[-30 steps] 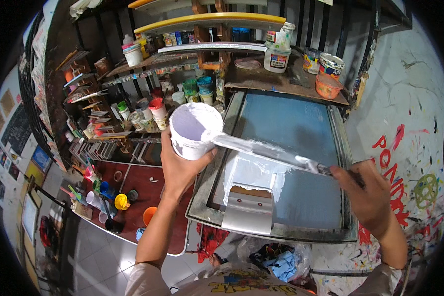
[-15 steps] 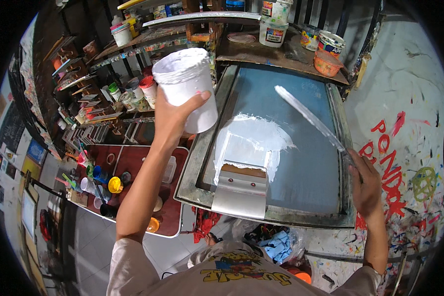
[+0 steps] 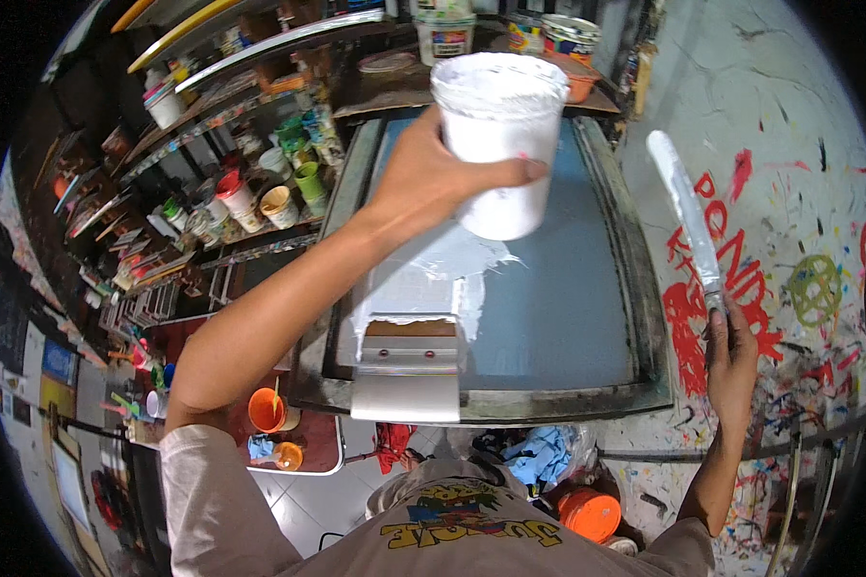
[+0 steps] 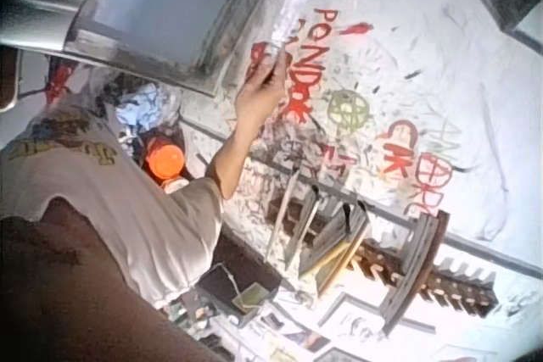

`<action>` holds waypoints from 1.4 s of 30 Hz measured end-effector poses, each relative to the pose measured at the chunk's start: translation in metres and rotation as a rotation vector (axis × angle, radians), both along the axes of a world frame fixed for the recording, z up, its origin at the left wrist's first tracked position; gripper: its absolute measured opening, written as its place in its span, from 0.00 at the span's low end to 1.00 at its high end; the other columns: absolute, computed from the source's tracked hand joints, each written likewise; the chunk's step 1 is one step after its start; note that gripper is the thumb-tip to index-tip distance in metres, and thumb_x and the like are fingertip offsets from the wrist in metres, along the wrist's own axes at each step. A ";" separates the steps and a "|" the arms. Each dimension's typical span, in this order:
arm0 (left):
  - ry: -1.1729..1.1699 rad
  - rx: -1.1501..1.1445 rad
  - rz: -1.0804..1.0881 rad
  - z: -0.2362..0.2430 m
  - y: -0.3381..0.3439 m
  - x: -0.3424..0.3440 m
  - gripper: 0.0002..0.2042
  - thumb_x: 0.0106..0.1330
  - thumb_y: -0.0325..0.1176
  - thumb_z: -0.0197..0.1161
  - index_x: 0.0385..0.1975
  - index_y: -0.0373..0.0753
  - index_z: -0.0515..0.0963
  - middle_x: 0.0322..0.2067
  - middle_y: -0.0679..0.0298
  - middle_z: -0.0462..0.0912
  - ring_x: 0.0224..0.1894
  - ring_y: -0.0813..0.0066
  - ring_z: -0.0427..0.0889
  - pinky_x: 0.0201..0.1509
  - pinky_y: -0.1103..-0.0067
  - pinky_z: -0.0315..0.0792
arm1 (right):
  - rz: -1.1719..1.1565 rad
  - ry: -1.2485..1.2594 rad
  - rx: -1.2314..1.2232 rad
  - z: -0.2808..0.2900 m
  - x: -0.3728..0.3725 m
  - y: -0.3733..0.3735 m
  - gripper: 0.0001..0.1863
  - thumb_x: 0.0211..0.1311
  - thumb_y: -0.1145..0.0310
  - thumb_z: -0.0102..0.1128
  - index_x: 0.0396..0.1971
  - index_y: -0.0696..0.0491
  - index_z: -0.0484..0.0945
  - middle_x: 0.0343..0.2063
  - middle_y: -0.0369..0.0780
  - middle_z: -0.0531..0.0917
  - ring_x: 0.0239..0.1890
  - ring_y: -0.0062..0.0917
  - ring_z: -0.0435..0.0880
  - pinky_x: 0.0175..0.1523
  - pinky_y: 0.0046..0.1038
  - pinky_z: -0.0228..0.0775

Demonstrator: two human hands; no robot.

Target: The person prepares a screen for printing by applying white ink from a container onto the screen mesh using a spatula, spreading it, and then cleaning the edges and surrounding table area with a cloth and spray.

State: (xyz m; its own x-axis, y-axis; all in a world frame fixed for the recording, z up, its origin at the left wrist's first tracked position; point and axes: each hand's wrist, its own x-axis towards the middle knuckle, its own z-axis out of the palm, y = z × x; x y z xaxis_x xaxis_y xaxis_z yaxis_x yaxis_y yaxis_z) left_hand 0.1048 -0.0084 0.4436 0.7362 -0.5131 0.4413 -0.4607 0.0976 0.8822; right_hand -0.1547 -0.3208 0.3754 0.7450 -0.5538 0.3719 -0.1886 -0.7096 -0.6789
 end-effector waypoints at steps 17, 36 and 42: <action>-0.237 0.319 -0.004 -0.075 -0.080 -0.017 0.49 0.38 0.54 0.83 0.59 0.30 0.70 0.54 0.50 0.80 0.57 0.55 0.79 0.64 0.68 0.71 | -0.095 -0.238 0.245 -0.004 -0.051 -0.025 0.22 0.77 0.62 0.51 0.66 0.55 0.71 0.29 0.28 0.75 0.23 0.07 0.63 0.26 0.13 0.52; -0.681 0.865 0.317 -0.039 0.115 -0.131 0.18 0.62 0.35 0.70 0.47 0.31 0.79 0.44 0.48 0.83 0.46 0.49 0.83 0.54 0.62 0.76 | 0.269 -0.419 0.234 0.008 -0.021 0.036 0.23 0.77 0.63 0.52 0.64 0.58 0.71 0.22 0.29 0.72 0.19 0.09 0.62 0.23 0.14 0.49; -0.365 0.838 0.335 -0.018 0.104 -0.084 0.21 0.64 0.37 0.71 0.49 0.30 0.74 0.40 0.48 0.85 0.40 0.58 0.86 0.46 0.70 0.77 | 0.352 -0.431 0.294 0.001 -0.017 0.060 0.24 0.77 0.66 0.50 0.67 0.59 0.68 0.21 0.31 0.72 0.18 0.10 0.62 0.22 0.15 0.50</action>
